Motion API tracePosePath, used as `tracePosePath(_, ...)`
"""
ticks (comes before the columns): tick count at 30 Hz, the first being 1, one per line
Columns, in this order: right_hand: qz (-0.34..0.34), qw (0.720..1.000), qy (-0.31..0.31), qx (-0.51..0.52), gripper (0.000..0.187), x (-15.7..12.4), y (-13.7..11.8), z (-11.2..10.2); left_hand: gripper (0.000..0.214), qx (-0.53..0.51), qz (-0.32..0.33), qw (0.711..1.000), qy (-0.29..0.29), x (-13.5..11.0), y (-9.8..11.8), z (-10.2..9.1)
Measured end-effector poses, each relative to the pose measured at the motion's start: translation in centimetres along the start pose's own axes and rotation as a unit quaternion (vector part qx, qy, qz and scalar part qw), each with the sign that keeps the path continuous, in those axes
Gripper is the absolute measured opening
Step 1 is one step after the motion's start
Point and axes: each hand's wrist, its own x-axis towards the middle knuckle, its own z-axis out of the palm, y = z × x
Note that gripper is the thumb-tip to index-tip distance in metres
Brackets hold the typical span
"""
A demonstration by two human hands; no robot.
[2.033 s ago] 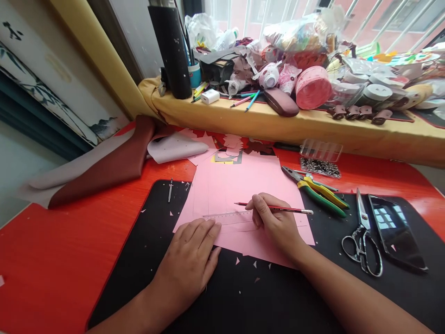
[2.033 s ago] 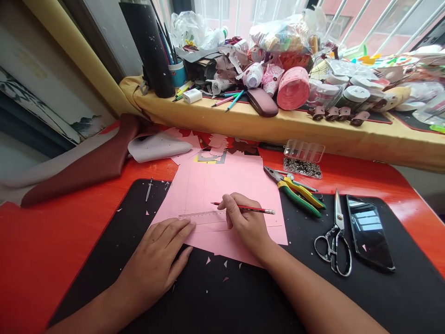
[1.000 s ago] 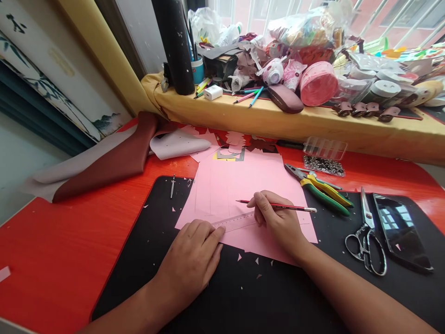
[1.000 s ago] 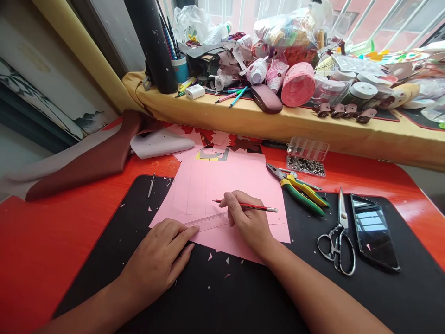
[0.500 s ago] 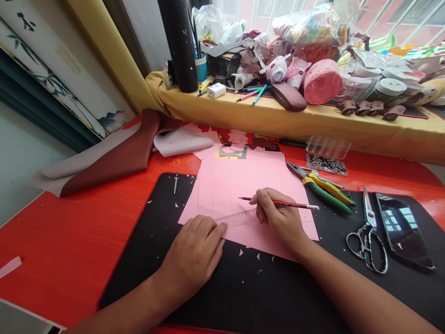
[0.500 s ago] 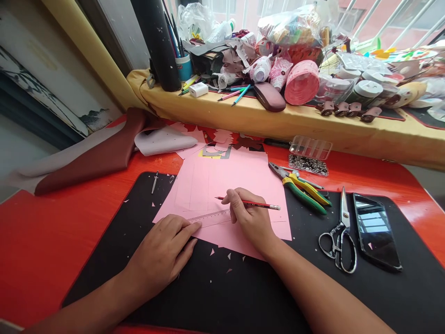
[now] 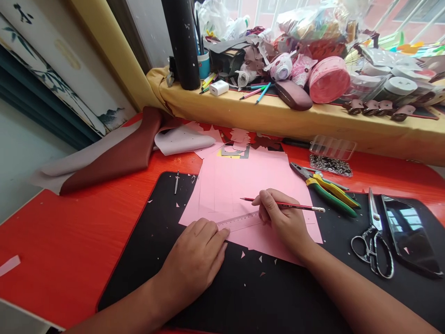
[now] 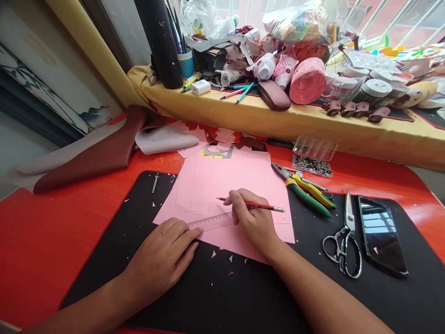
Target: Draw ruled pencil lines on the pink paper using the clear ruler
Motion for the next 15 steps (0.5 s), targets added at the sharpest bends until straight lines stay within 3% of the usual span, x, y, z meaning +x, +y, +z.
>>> tracePosePath(15, 0.001, 1.000, -0.026, 0.001, 0.051, 0.06, 0.00, 0.04, 0.022, 0.010, 0.004, 1.000, -0.003, -0.06, 0.15, 0.00)
